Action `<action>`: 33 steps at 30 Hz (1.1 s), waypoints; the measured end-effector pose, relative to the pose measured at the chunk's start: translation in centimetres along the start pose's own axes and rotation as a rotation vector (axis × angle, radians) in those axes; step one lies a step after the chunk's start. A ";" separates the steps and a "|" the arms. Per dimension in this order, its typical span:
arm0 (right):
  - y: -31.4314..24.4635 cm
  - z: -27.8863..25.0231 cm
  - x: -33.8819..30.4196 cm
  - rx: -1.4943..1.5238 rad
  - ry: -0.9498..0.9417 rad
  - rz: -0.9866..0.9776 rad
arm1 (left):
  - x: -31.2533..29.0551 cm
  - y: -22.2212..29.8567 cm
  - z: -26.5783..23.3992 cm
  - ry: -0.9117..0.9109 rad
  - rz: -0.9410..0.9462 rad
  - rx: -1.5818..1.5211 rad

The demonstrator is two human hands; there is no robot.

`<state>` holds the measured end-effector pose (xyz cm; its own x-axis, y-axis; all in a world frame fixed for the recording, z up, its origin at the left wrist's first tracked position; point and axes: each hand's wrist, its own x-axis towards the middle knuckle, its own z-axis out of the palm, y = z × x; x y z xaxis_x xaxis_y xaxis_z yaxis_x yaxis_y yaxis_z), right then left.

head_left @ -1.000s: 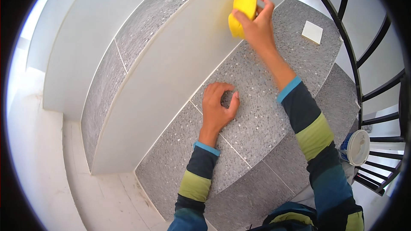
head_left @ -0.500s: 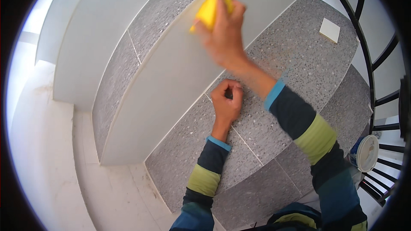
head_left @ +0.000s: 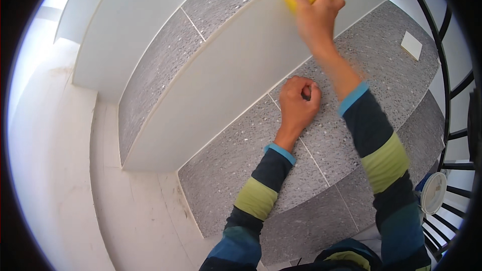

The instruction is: Cleaning a tiled staircase using a bucket of water and a sponge.

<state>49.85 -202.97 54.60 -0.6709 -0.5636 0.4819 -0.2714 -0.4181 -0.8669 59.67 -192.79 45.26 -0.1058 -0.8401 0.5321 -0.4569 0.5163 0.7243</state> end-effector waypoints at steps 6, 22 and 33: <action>-8.1 2.7 -14.1 -0.064 -0.333 -0.262 | 0.1 -0.4 -1.2 0.014 0.064 0.093; 4.6 -9.9 9.3 0.304 -0.092 0.111 | 0.1 -0.1 -0.5 -0.032 0.026 0.112; 6.8 -6.9 13.8 0.089 -0.158 -0.084 | 0.1 -0.2 -0.4 -0.057 -0.015 0.133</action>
<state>33.96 -208.69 54.48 -0.5299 -0.6263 0.5718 -0.2552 -0.5253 -0.8118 60.10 -192.88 45.35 -0.1464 -0.8578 0.4927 -0.5717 0.4799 0.6655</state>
